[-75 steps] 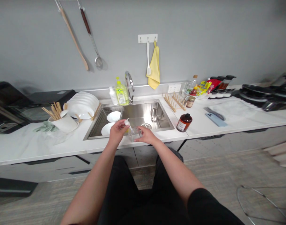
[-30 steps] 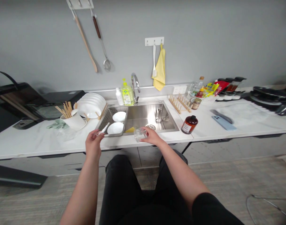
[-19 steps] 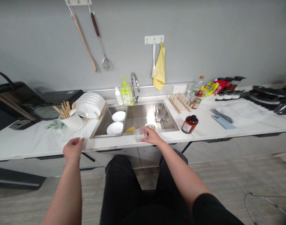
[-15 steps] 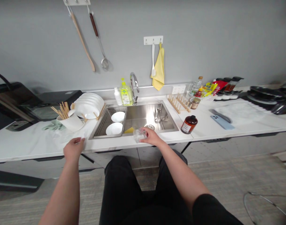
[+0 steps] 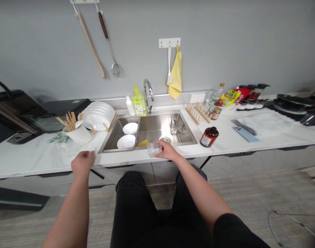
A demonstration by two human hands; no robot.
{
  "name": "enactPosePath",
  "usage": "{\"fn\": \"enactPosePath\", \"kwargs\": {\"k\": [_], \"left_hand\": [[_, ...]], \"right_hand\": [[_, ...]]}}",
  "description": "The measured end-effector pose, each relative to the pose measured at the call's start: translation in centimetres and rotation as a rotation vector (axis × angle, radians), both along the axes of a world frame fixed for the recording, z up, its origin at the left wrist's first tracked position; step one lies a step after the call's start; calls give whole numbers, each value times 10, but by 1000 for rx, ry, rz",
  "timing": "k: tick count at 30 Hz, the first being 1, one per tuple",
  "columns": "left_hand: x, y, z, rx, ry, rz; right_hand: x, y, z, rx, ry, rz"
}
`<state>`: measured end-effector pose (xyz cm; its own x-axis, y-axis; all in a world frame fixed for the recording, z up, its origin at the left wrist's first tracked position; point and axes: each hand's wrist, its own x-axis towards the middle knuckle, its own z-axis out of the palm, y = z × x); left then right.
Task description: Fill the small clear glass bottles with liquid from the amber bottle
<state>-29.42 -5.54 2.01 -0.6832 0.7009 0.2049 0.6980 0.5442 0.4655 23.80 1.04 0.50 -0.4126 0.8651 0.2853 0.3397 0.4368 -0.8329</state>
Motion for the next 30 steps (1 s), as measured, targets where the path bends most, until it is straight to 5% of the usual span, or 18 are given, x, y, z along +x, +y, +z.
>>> {"fn": "enactPosePath", "kwargs": {"k": [3,7,13,22,30], "left_hand": [[3,-5,-1,54,27,-6],[25,-18,-2,347,296,-109],[115,-21,5,563,293,-537],[229,32,-9,421,147,-1024],[243,48,-22,337,125,-1146]], "right_hand": [[-1,-3,3,26,-51,-9],[-4,-6,6,68,-102,-37],[0,-14,3,55,-102,-62],[30,-27,4,8,-142,-144],[33,-25,1,-32,-116,-150]]}}
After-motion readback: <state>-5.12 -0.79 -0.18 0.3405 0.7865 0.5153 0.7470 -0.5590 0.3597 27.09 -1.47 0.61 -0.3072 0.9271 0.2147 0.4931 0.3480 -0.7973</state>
